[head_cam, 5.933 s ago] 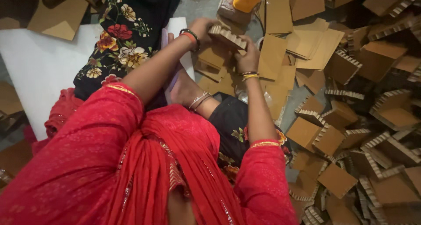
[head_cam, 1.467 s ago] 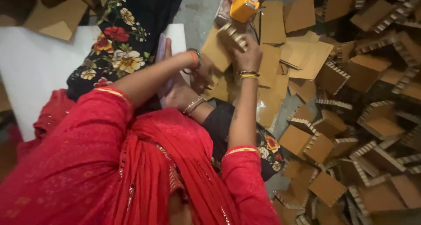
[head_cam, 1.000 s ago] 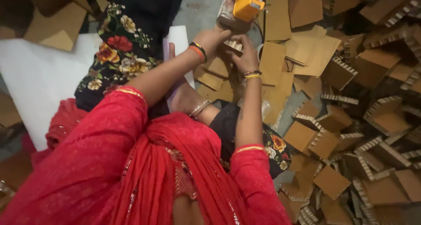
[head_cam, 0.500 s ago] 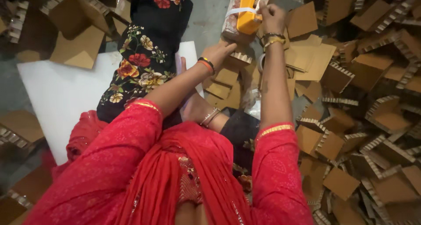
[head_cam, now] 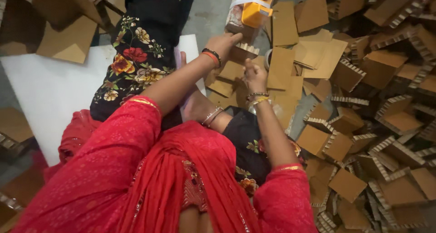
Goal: The person sits on the floor surrounded by cardboard pieces and assembles small boxes. They pick up flat cardboard sheets, fold them into box shapes, and secure the edges using a yellow tape dispenser. The finished boxes are placed into a pile on the floor.
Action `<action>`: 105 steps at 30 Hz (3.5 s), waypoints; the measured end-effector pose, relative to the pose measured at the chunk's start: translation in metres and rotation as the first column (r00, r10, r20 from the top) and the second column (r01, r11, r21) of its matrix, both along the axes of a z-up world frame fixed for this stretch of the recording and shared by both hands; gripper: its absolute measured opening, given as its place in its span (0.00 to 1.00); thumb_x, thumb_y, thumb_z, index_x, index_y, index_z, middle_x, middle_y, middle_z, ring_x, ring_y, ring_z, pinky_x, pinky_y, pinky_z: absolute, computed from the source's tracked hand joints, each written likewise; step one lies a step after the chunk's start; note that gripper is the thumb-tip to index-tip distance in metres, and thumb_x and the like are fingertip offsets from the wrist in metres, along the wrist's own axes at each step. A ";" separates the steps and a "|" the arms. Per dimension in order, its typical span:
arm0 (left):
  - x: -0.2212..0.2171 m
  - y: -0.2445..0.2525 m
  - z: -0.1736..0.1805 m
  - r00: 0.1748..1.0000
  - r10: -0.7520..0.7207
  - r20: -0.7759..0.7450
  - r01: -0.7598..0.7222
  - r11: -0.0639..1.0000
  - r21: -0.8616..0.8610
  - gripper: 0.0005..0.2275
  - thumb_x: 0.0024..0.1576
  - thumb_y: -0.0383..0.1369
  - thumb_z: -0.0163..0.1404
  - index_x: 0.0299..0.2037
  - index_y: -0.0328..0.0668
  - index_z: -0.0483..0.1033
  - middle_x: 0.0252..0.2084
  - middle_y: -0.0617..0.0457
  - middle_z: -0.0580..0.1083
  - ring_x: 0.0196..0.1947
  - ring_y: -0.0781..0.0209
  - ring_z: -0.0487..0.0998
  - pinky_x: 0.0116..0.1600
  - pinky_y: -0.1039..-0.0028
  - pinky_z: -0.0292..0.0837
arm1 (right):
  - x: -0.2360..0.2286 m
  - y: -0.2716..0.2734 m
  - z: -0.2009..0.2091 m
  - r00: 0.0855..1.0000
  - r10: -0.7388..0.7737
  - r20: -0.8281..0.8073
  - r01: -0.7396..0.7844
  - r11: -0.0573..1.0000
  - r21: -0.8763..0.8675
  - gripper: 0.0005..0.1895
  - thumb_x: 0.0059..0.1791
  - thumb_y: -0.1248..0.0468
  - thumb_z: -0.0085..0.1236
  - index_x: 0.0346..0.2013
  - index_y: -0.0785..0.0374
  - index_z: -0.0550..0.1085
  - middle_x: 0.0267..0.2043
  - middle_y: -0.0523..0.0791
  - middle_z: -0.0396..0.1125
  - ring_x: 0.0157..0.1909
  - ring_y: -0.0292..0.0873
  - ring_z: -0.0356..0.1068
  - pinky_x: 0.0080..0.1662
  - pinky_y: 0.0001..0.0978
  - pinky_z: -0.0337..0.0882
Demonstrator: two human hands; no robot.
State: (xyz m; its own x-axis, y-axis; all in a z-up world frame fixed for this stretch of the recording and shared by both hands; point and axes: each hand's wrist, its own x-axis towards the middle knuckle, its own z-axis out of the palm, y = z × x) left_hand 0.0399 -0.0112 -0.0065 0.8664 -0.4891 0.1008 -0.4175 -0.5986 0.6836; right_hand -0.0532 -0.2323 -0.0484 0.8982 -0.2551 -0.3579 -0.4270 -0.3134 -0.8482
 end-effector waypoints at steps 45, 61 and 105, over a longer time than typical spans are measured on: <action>-0.012 -0.007 -0.024 0.903 -0.265 0.338 0.256 0.964 0.071 0.15 0.58 0.30 0.48 0.55 0.59 0.69 0.48 0.53 0.72 0.44 0.48 0.78 0.41 0.60 0.75 | 0.099 -0.054 0.008 0.856 0.409 -0.316 -0.497 0.818 -0.289 0.08 0.53 0.59 0.64 0.36 0.60 0.81 0.27 0.43 0.70 0.25 0.34 0.64 0.27 0.31 0.64; -0.053 0.010 0.011 0.653 -0.340 0.677 0.281 0.938 0.201 0.10 0.60 0.36 0.49 0.52 0.54 0.72 0.55 0.58 0.75 0.51 0.61 0.77 0.52 0.71 0.73 | 0.015 -0.061 0.000 0.606 0.722 0.336 -0.607 0.692 -0.392 0.29 0.60 0.67 0.69 0.71 0.66 0.62 0.61 0.56 0.65 0.62 0.52 0.66 0.60 0.42 0.68; -0.016 -0.018 0.002 0.988 0.090 -0.124 -0.144 0.823 -0.549 0.16 0.48 0.18 0.53 0.46 0.41 0.72 0.45 0.46 0.74 0.49 0.48 0.76 0.53 0.63 0.72 | 0.017 0.034 0.041 0.714 0.253 0.653 -0.041 0.946 -0.321 0.32 0.40 0.65 0.76 0.54 0.61 0.68 0.51 0.47 0.69 0.52 0.45 0.71 0.54 0.35 0.72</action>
State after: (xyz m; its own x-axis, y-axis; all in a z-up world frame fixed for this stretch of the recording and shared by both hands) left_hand 0.0235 -0.0294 -0.0041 0.9319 -0.2679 0.2446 -0.2905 -0.1471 0.9455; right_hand -0.0360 -0.1986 -0.0075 0.9022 -0.0869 0.4224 0.3005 -0.5758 -0.7603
